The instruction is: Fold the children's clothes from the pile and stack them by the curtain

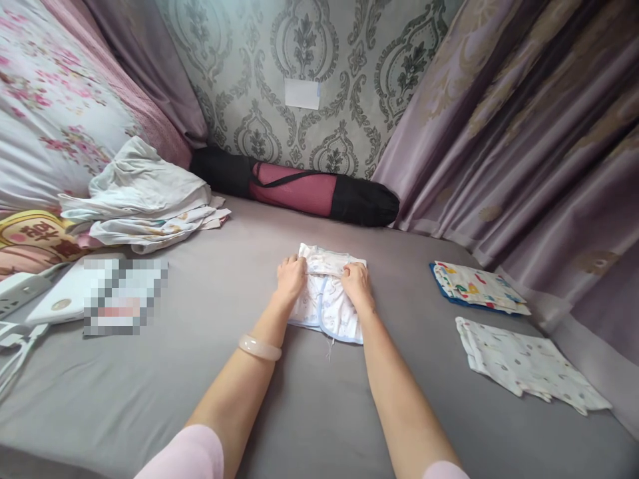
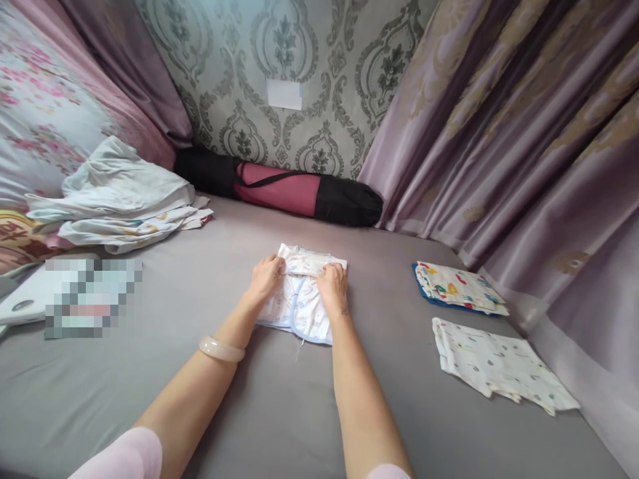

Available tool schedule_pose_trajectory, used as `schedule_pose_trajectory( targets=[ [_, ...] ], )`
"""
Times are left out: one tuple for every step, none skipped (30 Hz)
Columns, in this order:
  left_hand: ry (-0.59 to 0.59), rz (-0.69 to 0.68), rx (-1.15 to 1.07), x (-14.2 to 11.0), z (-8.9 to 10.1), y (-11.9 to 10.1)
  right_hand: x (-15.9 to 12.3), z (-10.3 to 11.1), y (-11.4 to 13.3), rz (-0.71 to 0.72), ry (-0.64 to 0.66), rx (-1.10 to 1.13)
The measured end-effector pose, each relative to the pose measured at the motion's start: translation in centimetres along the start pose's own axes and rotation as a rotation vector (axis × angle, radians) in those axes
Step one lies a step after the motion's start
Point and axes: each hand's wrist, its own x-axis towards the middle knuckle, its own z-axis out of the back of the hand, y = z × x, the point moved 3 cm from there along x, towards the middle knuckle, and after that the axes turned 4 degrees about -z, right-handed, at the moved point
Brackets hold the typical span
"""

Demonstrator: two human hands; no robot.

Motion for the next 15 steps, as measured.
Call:
schedule_pose_trajectory(
  targets=[
    [0.002, 0.000, -0.003, 0.0, 0.0, -0.1, 0.1, 0.3, 0.2, -0.013, 0.011, -0.048],
    [0.005, 0.000, -0.007, 0.0, 0.1, -0.1, 0.3, 0.6, 0.6, -0.021, 0.009, -0.082],
    [0.007, 0.001, -0.011, 0.0, 0.2, -0.2, 0.7, 0.9, 1.3, -0.015, 0.003, -0.098],
    [0.009, 0.003, -0.014, -0.1, 0.3, -0.3, 1.2, 1.1, 2.1, 0.008, 0.004, -0.090],
    [0.011, 0.009, -0.017, -0.1, 0.4, -0.3, 1.9, 1.0, 3.2, 0.044, 0.028, -0.050],
    [0.012, 0.016, -0.018, -0.1, 0.5, -0.4, 2.7, 0.8, 4.4, 0.088, 0.074, 0.009],
    [0.013, 0.024, -0.018, -0.2, 0.6, -0.4, 3.5, 0.3, 5.7, 0.129, 0.151, 0.086],
    [0.014, 0.033, -0.015, -0.2, 0.6, -0.4, 4.3, -0.4, 6.9, 0.148, 0.240, 0.163],
    [0.012, 0.040, -0.013, -0.2, 0.6, -0.3, 5.1, -1.1, 8.0, 0.152, 0.285, 0.200],
    [0.010, 0.045, -0.013, -0.2, 0.6, -0.3, 5.8, -1.9, 8.9, 0.146, 0.318, 0.230],
    [0.007, 0.049, -0.015, -0.2, 0.6, -0.2, 6.5, -2.7, 9.7, 0.132, 0.335, 0.249],
    [0.006, 0.051, -0.017, -0.2, 0.5, -0.2, 7.0, -3.4, 10.3, 0.117, 0.339, 0.263],
    [0.005, 0.050, -0.020, -0.1, 0.4, -0.1, 7.5, -4.0, 10.7, 0.102, 0.345, 0.285],
    [0.005, 0.047, -0.024, -0.1, 0.4, -0.1, 7.9, -4.6, 11.1, 0.088, 0.350, 0.311],
    [0.006, 0.042, -0.030, -0.1, 0.3, -0.1, 8.2, -5.0, 11.3, 0.078, 0.356, 0.347]
  ],
)
